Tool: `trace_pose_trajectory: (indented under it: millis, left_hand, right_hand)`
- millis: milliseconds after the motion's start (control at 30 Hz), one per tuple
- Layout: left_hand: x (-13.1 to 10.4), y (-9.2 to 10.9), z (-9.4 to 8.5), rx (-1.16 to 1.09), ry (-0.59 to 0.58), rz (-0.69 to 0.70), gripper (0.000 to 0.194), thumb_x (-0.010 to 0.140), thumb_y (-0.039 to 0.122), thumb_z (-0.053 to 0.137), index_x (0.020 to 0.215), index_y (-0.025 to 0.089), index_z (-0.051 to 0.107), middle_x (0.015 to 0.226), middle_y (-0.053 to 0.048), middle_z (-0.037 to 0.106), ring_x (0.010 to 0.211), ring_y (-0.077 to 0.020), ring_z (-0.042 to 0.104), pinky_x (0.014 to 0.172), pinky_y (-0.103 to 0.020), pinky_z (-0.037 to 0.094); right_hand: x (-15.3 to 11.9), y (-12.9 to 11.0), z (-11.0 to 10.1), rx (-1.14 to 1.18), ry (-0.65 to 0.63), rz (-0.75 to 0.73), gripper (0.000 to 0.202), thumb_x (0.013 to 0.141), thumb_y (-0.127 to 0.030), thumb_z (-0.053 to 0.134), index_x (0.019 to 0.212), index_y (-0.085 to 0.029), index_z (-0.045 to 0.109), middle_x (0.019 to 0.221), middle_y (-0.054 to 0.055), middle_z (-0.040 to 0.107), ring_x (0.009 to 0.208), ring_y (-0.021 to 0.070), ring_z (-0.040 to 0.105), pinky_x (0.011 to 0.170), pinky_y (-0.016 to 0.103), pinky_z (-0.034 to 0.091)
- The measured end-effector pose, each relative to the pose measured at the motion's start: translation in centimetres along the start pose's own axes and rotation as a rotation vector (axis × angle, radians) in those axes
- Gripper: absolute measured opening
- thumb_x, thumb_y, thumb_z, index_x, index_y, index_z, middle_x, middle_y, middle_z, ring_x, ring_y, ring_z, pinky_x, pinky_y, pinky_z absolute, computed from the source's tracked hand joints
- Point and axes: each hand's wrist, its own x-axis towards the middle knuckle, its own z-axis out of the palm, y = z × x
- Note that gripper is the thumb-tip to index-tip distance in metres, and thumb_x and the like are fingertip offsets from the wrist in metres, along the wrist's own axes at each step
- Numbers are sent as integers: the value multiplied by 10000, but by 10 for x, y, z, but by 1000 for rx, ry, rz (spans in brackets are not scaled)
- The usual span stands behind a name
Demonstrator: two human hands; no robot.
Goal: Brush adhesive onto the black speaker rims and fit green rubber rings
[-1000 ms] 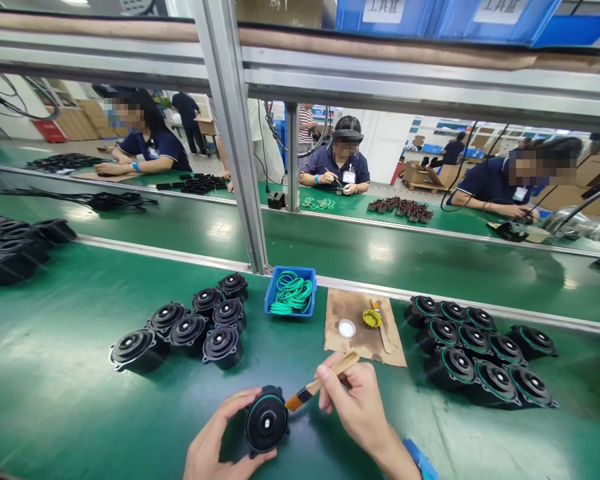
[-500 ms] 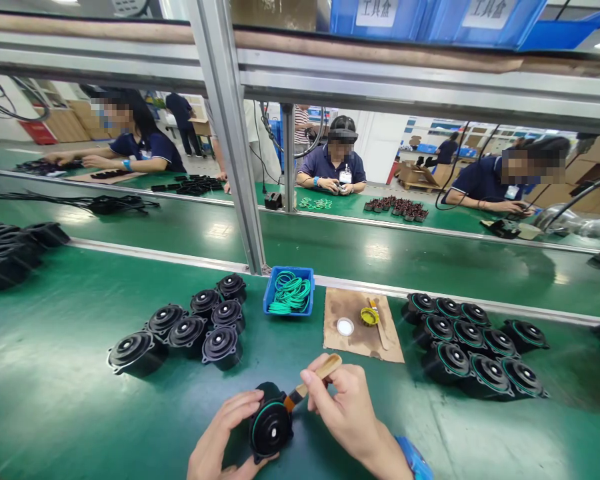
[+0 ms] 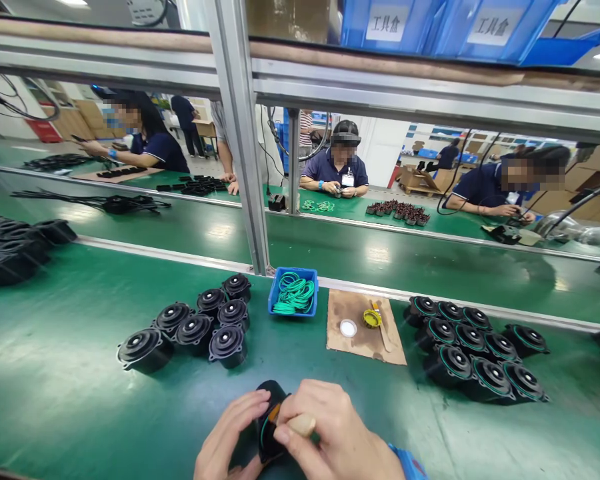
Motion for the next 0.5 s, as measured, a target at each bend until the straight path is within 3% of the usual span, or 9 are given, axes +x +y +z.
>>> trace_pose_trajectory:
  millis: [167,500]
  left_hand:
    - [-4,-3,1,-12,-10,42,360,886,223,657,1215,101,577,1086,-180,746,1069,-271,716,898,-359,616]
    - [-2,0,2,-31,23,32,336,859,154,664,1182,96,593,1068,-175,749,1038,-261,724,901,-349,617]
  right_hand:
    - [-1,-6,2,-24,-3,-72,205,1050,-306,424,946,-215,575,760,20,697,629,133,586,622,235,467]
    - [-3,11,-7,-169,218,20,157,976,-148,507,834,-210,535,692,-5,651,576,109,615,566,190,467]
